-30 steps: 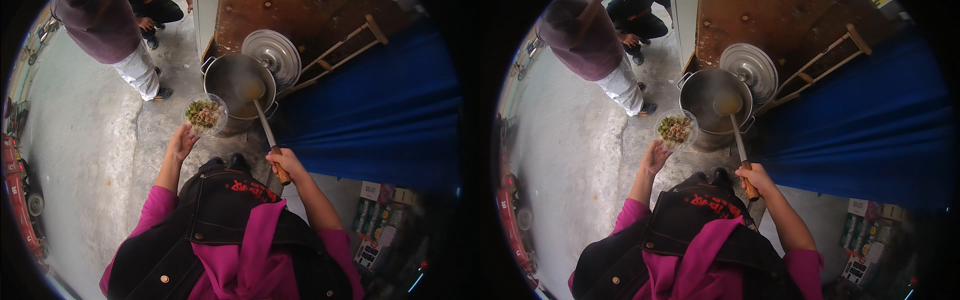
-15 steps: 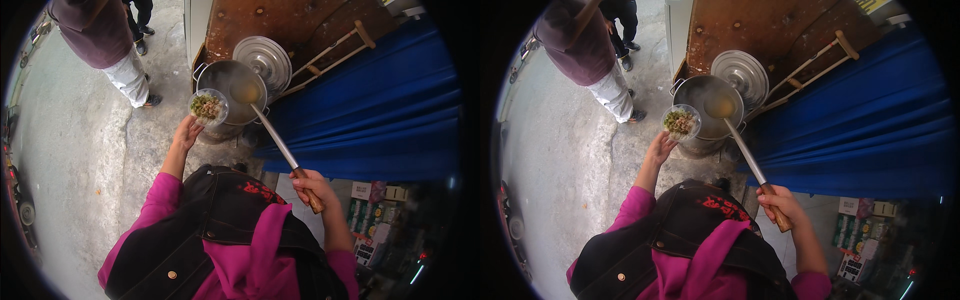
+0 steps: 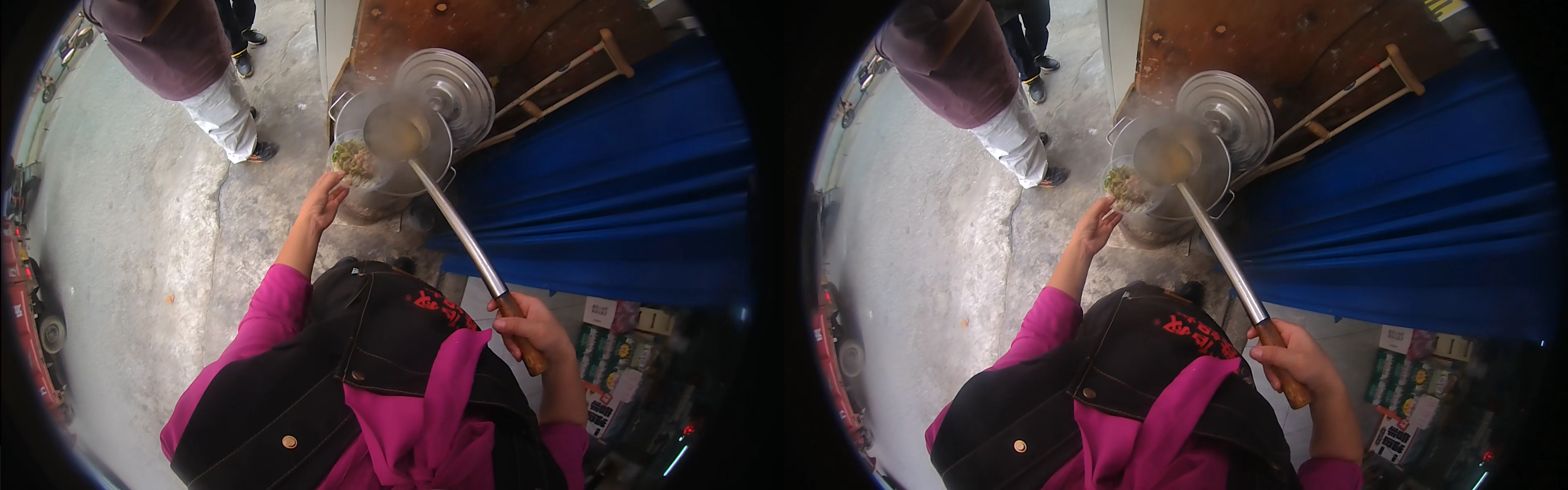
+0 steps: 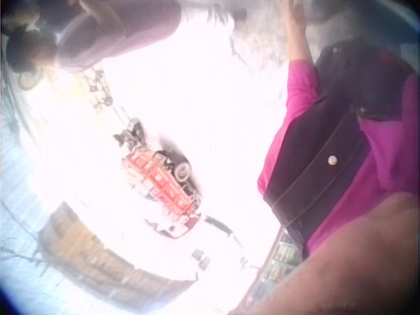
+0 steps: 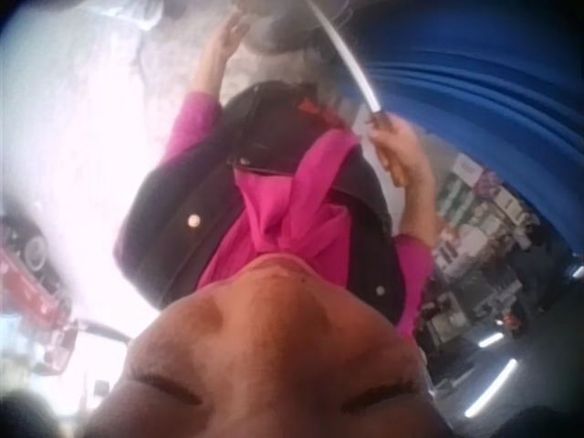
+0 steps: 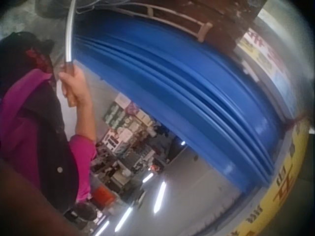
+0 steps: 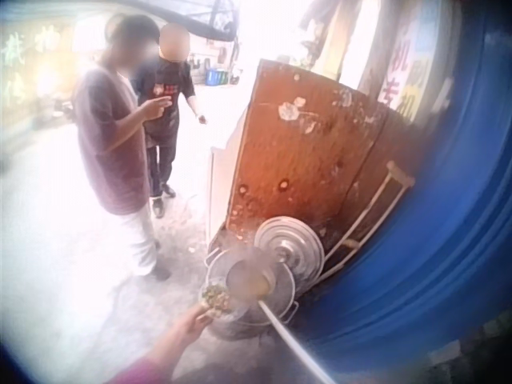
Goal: The person assembles multiple noodle dishes in a street food stall. They add noodles, broth, chili oil, and fried egg to plastic bowls, then wrap each bowl in a plastic bag. The process is repeated for several orders.
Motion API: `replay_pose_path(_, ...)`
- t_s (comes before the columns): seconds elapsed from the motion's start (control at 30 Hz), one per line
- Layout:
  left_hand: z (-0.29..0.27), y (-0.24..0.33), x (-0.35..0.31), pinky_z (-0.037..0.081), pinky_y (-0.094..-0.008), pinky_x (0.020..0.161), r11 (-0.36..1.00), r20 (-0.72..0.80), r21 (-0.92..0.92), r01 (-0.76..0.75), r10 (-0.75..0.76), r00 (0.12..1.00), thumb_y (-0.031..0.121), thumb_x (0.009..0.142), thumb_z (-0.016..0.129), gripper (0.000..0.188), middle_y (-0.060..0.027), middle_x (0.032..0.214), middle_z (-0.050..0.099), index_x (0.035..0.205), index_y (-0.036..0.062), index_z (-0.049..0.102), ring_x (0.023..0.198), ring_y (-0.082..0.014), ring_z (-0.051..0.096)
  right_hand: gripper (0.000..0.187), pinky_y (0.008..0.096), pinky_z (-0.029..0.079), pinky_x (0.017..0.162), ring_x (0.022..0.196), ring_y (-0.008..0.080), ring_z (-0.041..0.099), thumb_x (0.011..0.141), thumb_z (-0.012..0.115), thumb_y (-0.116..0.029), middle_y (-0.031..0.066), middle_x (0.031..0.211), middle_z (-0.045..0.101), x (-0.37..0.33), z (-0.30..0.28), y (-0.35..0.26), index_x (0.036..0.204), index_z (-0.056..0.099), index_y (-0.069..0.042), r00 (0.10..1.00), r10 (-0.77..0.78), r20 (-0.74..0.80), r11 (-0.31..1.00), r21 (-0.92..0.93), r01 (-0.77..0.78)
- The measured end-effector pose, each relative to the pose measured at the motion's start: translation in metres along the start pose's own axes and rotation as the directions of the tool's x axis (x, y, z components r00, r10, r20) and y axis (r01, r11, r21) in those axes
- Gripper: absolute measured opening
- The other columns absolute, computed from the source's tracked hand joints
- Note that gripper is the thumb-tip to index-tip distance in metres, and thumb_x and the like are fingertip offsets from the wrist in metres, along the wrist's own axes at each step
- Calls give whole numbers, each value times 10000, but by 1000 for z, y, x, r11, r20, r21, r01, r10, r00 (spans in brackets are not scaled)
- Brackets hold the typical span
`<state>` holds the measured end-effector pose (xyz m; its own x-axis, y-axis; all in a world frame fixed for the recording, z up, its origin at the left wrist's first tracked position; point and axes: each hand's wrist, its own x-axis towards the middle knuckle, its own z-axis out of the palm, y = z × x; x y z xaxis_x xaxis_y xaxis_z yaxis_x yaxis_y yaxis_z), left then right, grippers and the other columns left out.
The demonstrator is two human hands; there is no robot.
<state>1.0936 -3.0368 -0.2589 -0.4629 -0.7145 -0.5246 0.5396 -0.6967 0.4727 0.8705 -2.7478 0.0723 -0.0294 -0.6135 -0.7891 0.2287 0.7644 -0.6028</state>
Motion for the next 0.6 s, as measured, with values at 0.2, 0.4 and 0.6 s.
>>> replay_pose_path(0.2,0,2,2,419,-346,998,1000,31,-10,29,-28,999,162,837,707,319,-63,1149,569,1112,72,572,1091,-204,525,335,222,430,369,413,98,516,832,669,-87,28,692,551,4,3,4,1099,488,6,998,-11,-54,989,-150,2)
replay_pose_path(0.4,-4,2,4,425,-347,996,998,54,-24,54,-53,997,146,830,715,351,-71,1134,567,1130,60,553,1082,-205,526,319,246,447,405,445,99,531,847,665,-89,23,717,556,7,5,5,1103,491,-13,996,-33,-78,974,-226,15)
replay_pose_path(0.6,-11,1,9,429,-334,989,995,80,-51,80,-76,994,140,829,715,346,-73,1126,567,1121,55,549,1064,-203,534,321,251,450,407,450,103,535,843,667,-82,23,718,558,6,8,6,1104,493,-15,991,-46,-127,965,-263,12)
